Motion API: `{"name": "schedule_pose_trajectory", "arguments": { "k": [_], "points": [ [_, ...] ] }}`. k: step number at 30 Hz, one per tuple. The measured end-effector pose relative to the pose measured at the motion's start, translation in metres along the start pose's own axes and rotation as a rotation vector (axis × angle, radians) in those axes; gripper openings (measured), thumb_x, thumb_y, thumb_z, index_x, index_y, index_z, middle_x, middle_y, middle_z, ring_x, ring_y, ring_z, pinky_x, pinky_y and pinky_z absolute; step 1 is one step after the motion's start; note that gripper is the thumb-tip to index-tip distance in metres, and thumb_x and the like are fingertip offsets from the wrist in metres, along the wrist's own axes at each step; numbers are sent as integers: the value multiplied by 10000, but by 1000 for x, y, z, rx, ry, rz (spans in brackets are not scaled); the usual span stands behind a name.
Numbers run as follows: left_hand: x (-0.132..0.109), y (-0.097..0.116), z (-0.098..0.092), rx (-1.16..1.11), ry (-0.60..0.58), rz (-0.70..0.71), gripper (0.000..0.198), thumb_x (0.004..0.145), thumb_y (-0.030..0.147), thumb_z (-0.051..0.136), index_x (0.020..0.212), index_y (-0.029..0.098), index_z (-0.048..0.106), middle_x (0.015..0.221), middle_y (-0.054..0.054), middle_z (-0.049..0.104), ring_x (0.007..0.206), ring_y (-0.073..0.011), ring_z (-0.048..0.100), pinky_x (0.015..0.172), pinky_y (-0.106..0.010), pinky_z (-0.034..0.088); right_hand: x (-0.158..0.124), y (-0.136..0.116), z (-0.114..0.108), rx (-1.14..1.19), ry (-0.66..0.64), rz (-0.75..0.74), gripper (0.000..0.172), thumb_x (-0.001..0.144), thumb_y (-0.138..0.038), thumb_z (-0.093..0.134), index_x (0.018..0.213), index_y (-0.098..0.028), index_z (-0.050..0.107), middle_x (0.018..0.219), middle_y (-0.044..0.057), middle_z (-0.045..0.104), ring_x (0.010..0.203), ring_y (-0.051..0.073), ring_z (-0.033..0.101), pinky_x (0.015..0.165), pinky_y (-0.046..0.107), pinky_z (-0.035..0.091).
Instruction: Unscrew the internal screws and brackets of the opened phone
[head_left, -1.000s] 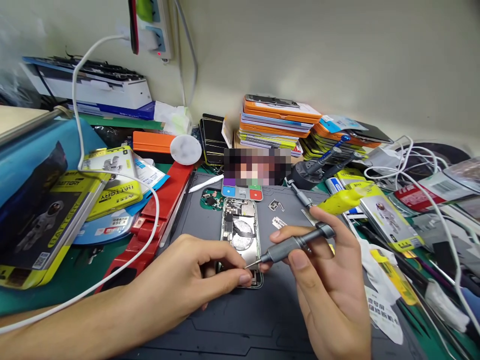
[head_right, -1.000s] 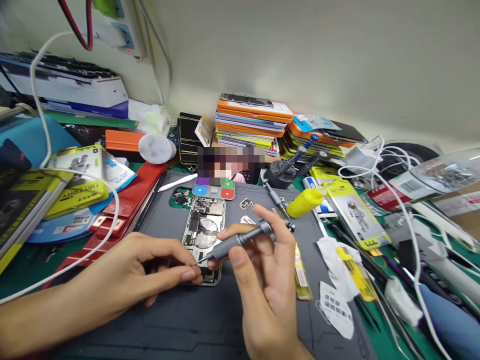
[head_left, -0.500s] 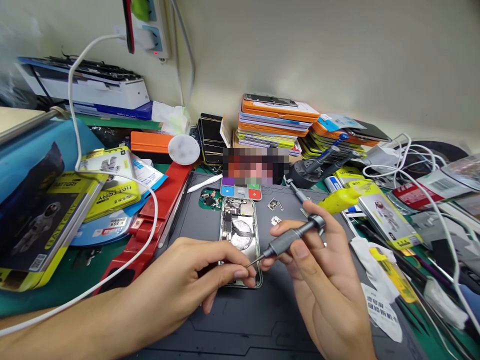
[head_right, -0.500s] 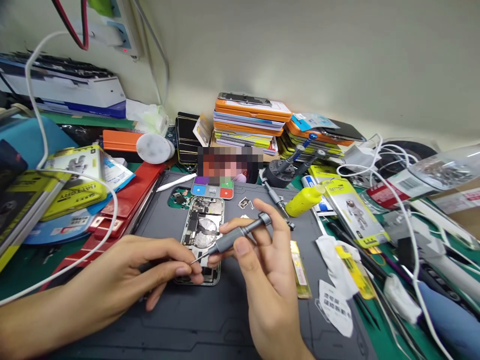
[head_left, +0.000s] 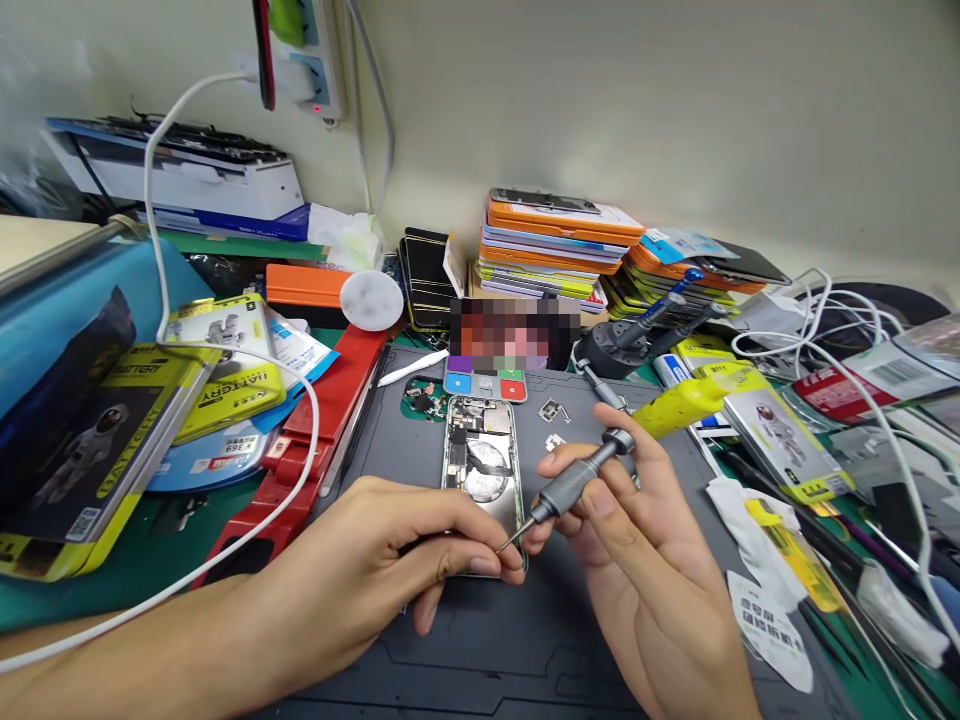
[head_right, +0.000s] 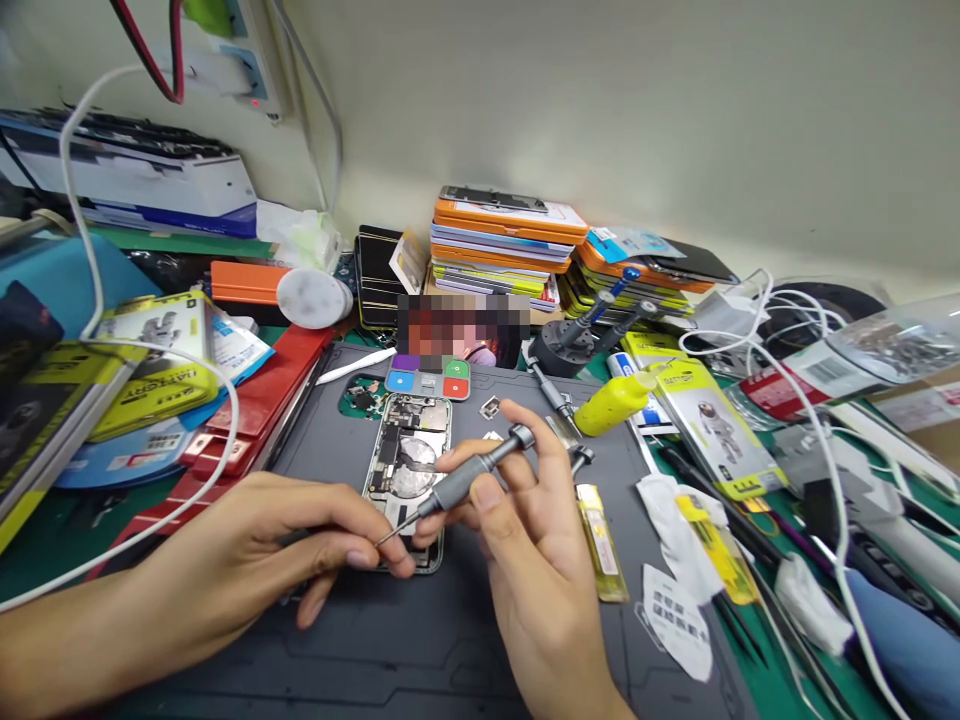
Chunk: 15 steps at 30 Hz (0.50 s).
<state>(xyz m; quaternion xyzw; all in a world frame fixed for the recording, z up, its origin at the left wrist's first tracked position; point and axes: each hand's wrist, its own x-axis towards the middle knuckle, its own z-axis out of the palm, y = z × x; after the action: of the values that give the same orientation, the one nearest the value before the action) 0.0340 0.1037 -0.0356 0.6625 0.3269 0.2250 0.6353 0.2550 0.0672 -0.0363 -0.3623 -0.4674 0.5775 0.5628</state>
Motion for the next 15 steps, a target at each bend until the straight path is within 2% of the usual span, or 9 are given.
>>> {"name": "schedule_pose_trajectory", "arguments": {
  "k": [10, 15],
  "points": [
    [0, -2, 0, 13, -7, -5, 267, 1103, 394, 591, 1112, 265, 825, 1109, 42, 790, 594, -12, 576, 647, -114, 488, -1, 1, 2, -11, 11, 0, 457, 1174, -305, 519, 1545, -293, 254, 1195, 91, 574, 842, 130, 675, 786, 220, 653],
    [-1, -2, -1, 14, -18, 4, 278, 1107, 406, 584, 1110, 261, 822, 1102, 41, 789, 604, -11, 577, 661, -109, 488, -2, -1, 0, -12, -1, 8, 443, 1181, -285, 476, 1550, -287, 231, 1192, 84, 565, 837, 112, 669, 813, 207, 652]
  ]
}}
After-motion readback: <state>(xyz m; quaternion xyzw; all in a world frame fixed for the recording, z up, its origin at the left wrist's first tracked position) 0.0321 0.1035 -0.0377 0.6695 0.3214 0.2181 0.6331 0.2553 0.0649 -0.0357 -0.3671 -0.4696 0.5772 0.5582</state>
